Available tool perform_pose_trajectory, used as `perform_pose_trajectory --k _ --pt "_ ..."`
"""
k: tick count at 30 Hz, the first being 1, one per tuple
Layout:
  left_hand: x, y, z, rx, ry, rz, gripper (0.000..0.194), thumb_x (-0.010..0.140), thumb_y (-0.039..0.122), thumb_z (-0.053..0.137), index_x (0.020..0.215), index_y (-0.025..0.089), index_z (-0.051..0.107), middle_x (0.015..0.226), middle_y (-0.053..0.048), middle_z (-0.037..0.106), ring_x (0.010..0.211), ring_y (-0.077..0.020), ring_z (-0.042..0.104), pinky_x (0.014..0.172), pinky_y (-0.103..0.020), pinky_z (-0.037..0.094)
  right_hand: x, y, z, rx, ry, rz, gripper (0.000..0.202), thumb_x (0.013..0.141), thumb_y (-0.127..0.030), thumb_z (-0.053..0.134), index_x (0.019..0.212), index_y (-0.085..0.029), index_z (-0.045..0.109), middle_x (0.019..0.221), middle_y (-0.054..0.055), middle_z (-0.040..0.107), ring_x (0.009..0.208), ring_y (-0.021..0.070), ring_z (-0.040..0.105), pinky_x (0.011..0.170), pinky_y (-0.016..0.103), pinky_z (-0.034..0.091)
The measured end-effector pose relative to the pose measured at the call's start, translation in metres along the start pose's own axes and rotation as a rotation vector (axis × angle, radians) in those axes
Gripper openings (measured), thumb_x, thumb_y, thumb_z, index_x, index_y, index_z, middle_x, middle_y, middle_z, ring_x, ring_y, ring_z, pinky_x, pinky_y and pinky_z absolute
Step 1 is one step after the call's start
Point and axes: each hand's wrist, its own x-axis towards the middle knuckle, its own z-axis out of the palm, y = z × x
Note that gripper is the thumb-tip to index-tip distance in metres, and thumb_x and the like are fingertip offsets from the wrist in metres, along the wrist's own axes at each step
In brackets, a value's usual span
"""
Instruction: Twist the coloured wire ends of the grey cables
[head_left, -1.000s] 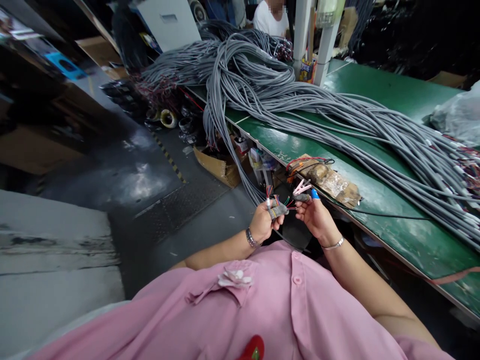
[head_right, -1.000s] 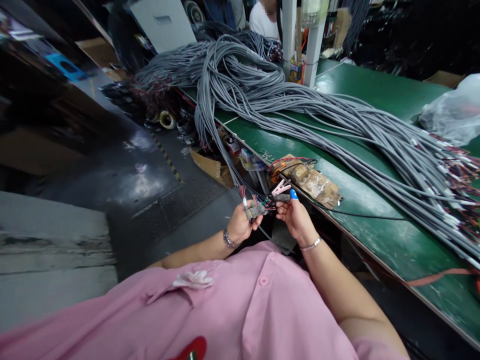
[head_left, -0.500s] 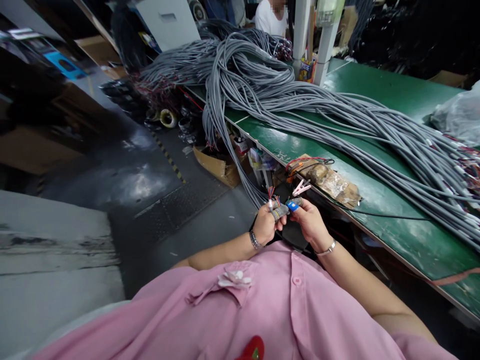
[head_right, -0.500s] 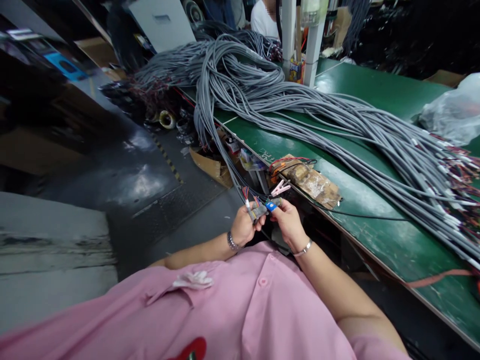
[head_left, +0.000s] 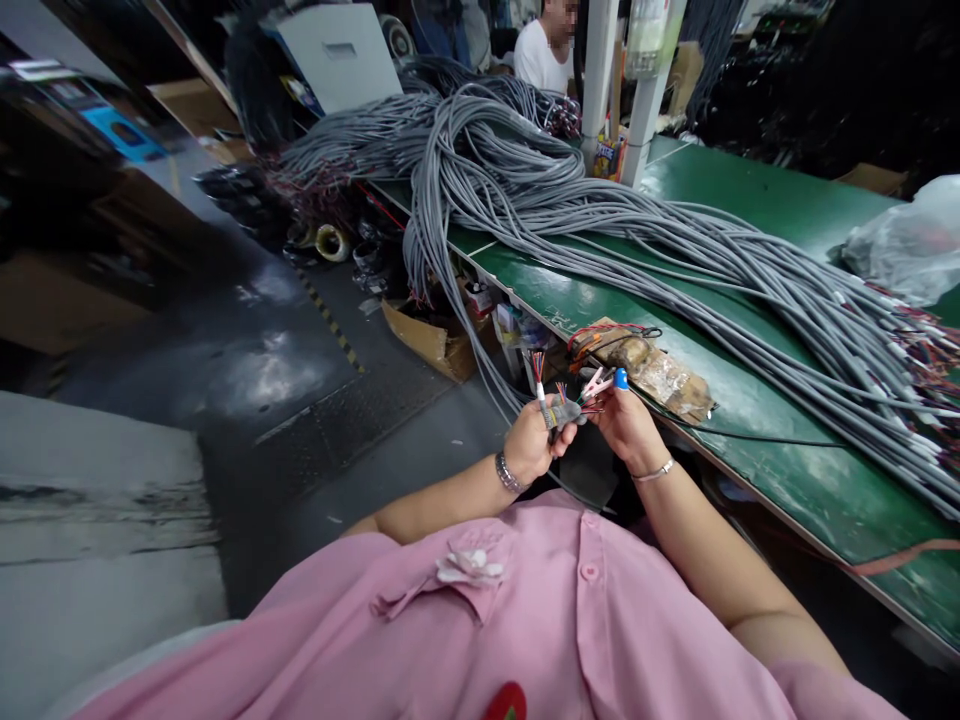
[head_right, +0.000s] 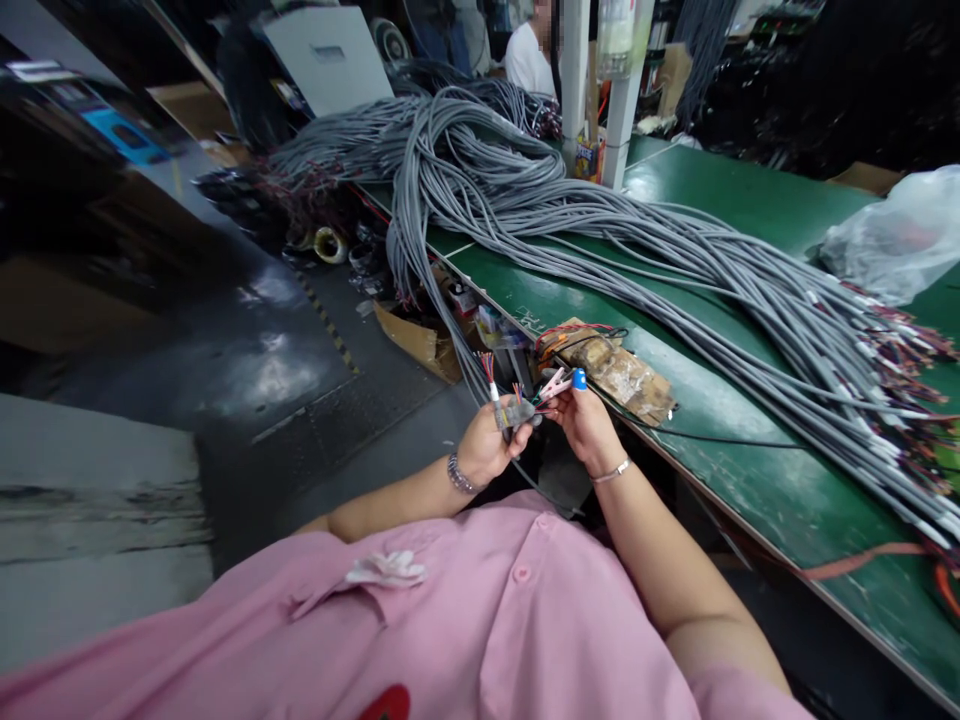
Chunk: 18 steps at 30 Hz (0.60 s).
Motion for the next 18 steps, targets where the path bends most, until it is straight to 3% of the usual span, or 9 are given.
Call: perform_pose_trajectory --k 10,15,18 --pt "0.006 -0.015 -0.006 -0.024 0.032 -0.055 0.025 0.069 0.039 0.061 0.074 0.015 0.058 0.053 0.000 0.058 0.033 -0.0058 0.041 0.031 -0.018 0.022 0.010 0.009 0.019 0.144 0.155 -0.100 0.037 0.074 -0.055 0.069 0.071 -0.018 0.063 0.060 -0.001 0.062 0.052 0.0105 0.053 0.052 0.024 0.044" --pt "0.003 -0.011 -0.005 0.014 0.032 -0.076 0.029 0.067 0.043 0.064 0.070 0.015 0.056 0.048 0.001 0.055 0.032 -0.0055 0.039 0.031 -0.018 0.020 0.006 0.008 0.016 0.140 0.153 -0.049 0.041 0.073 -0.060 0.067 0.073 -0.020 0.062 0.063 -0.002 0.063 0.052 0.0106 0.053 0.052 0.024 0.044" --pt "-0.003 -0.007 -0.003 0.043 0.037 -0.047 0.031 0.068 0.045 0.065 0.068 0.015 0.056 0.045 0.002 0.054 0.030 -0.0054 0.038 0.031 -0.018 0.020 0.001 0.005 0.010 0.118 0.063 0.042 0.048 0.074 -0.068 0.059 0.077 -0.020 0.062 0.070 0.000 0.066 0.056 0.0118 0.056 0.053 0.025 0.046"
